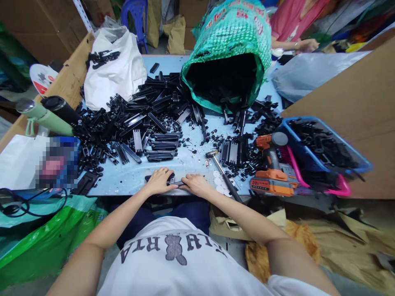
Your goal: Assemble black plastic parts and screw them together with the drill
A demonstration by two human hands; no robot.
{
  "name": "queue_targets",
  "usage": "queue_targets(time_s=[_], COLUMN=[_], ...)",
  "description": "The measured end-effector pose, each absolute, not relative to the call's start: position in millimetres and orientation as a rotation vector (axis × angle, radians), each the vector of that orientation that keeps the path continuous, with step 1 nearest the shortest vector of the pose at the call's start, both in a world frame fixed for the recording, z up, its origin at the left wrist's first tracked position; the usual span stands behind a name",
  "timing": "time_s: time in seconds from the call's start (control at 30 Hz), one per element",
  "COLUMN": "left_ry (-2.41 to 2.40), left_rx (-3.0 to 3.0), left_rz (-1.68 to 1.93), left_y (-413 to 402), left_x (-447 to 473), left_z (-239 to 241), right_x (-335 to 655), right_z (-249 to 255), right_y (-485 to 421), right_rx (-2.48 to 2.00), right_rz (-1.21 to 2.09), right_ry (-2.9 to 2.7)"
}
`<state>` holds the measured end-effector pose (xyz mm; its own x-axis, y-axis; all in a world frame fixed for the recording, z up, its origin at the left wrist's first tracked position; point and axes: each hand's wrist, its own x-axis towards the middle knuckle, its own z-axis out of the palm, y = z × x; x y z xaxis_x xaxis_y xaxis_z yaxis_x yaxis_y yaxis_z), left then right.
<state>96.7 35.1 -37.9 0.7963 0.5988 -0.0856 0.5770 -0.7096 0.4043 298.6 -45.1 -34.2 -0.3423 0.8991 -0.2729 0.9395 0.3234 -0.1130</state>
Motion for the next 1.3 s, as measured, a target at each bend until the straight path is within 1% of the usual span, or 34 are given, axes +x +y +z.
queue_targets(time_s=[0.23,0.43,0.5,0.6,0.73,0.83,0.93,1.0,1.07,1.13,1.23,1.3], left_ry=[0.940,0.910,0.920,0.896,0.759,0.842,0.924,0.941,0.952,0.985,1.087,1.147], left_rx=[2.607,2.646,2.625,2.605,2.704,2.827,2.831,2.802,2.777,2.742,2.662,2.588], left_rz=[0.301,0.422,0.425,0.313,0.328,0.290,0.189,0.199,0.244,0.304,0.398,0.463], left_y=[31.5,32.0,29.9,27.7,48.2,86.7,121.3,130.7,128.6,119.0,98.8,84.1], left_x=[92.6,89.0,87.3,93.0,139.6,197.8,244.8,256.8,248.7,220.9,154.3,107.6], left_z=[-47.4,-53.3,-53.3,-48.6,-36.3,-32.3,-34.7,-34.8,-30.2,-21.5,-8.5,-6.1], right_x=[286.6,287.1,290.7,302.1,326.9,345.3,360.6,368.2,372.8,373.9,370.4,365.7], right_z=[-13.5,-0.3,-0.8,-10.6,-31.6,-38.6,-37.0,-35.7,-35.8,-36.8,-35.5,-31.4], right_y=[-48.7,-39.2,-35.5,-33.8,-42.8,-51.1,-41.8,-20.9,7.2,33.6,52.6,48.4], right_rx=[1.794,1.719,1.678,1.641,1.679,1.742,1.965,2.176,2.306,2.333,2.322,2.351], right_rz=[-0.193,-0.179,-0.158,-0.167,-0.224,-0.247,-0.215,-0.136,-0.099,-0.141,-0.248,-0.316], right_ry=[2.444,2.460,2.496,2.543,2.597,2.648,2.588,2.463,2.342,2.269,2.242,2.344])
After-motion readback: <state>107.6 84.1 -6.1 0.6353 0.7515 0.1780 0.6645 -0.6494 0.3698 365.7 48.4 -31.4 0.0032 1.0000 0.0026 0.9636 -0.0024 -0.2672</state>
